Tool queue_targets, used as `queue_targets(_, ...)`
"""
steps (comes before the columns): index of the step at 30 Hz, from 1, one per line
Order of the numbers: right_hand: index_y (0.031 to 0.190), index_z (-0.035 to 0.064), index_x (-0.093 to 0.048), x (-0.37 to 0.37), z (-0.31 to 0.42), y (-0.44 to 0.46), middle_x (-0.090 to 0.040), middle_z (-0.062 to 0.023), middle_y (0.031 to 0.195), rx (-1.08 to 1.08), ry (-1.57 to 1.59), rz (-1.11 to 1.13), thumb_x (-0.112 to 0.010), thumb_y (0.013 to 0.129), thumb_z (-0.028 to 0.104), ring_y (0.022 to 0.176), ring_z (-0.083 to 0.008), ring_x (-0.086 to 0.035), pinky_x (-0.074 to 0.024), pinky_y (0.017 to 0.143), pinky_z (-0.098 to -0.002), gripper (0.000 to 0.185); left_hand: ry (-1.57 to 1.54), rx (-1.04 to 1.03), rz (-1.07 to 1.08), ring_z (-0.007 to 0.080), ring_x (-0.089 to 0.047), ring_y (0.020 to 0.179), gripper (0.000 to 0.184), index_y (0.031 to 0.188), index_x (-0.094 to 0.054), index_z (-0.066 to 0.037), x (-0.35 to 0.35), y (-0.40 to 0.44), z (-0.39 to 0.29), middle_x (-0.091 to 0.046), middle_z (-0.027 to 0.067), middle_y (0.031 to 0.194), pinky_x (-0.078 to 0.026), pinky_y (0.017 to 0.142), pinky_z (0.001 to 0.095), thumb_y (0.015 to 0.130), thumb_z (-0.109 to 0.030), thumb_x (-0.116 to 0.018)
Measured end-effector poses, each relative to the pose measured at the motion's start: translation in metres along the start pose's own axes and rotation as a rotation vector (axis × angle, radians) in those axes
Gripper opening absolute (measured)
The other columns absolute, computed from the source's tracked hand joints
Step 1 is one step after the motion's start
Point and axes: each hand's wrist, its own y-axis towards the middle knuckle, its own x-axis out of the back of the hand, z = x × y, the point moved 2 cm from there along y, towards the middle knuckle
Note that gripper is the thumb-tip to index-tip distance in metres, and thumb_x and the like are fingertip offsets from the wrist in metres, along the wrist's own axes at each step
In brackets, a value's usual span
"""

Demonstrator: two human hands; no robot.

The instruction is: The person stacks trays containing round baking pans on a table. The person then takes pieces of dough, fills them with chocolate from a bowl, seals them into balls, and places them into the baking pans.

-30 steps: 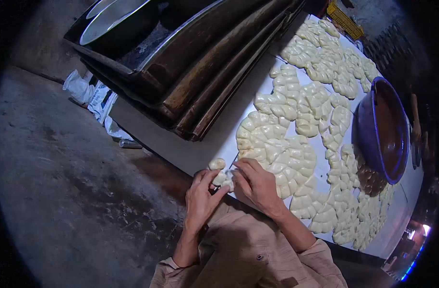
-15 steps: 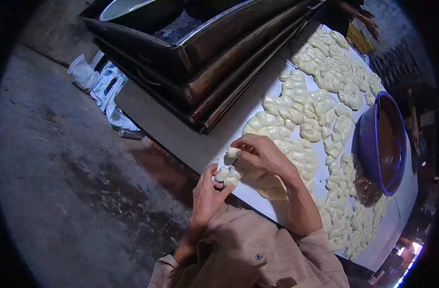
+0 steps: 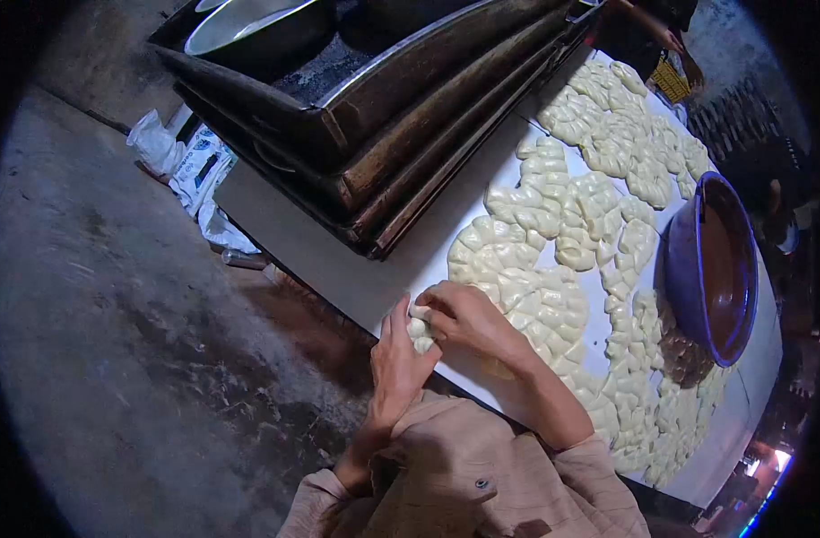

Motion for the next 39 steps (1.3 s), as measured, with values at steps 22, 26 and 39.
queue_targets(22,0.121,0.0053,-0.06,-0.006,0.024,0.018,-0.061,-0.022,0.115,-0.042,-0.195,0.011,-0.058,0.092,0.022,0.102,-0.0397,-0.061,-0.0485,0.088,-0.0474,0.034,-0.036,-0.418,0.227,0.0374,-0.054,0.114,0.054,0.124,-0.058,-0.004,0.052,0.058,0.065,-0.058,0.0194,0.121,-0.044,0.097,0.0435,0.081,-0.034,-0.073)
queue_targets(26,0.112,0.0028,-0.065,-0.01,0.029,0.018,-0.061,-0.0221,0.111,-0.071,-0.076,0.004,-0.056,0.094,0.022,0.101,-0.039,-0.06,-0.0478,0.09,-0.0456,0.028,-0.119,-0.381,0.409,0.0349,-0.055,0.115,0.05,0.124,-0.057,-0.004,0.038,0.07,0.077,-0.059,0.0196,0.122,-0.044,0.097,0.0423,0.089,-0.039,-0.065)
queue_targets(39,0.106,0.0013,-0.063,-0.02,0.025,0.022,-0.06,-0.0224,0.107,-0.106,-0.151,-0.063,-0.055,0.097,0.024,0.098,-0.0412,-0.059,-0.0484,0.083,-0.045,0.026,-0.282,-0.371,0.572,0.0261,-0.057,0.117,0.043,0.131,-0.057,-0.004,0.121,0.092,0.048,-0.06,0.0145,0.131,-0.044,0.1,0.0348,0.091,-0.021,-0.059)
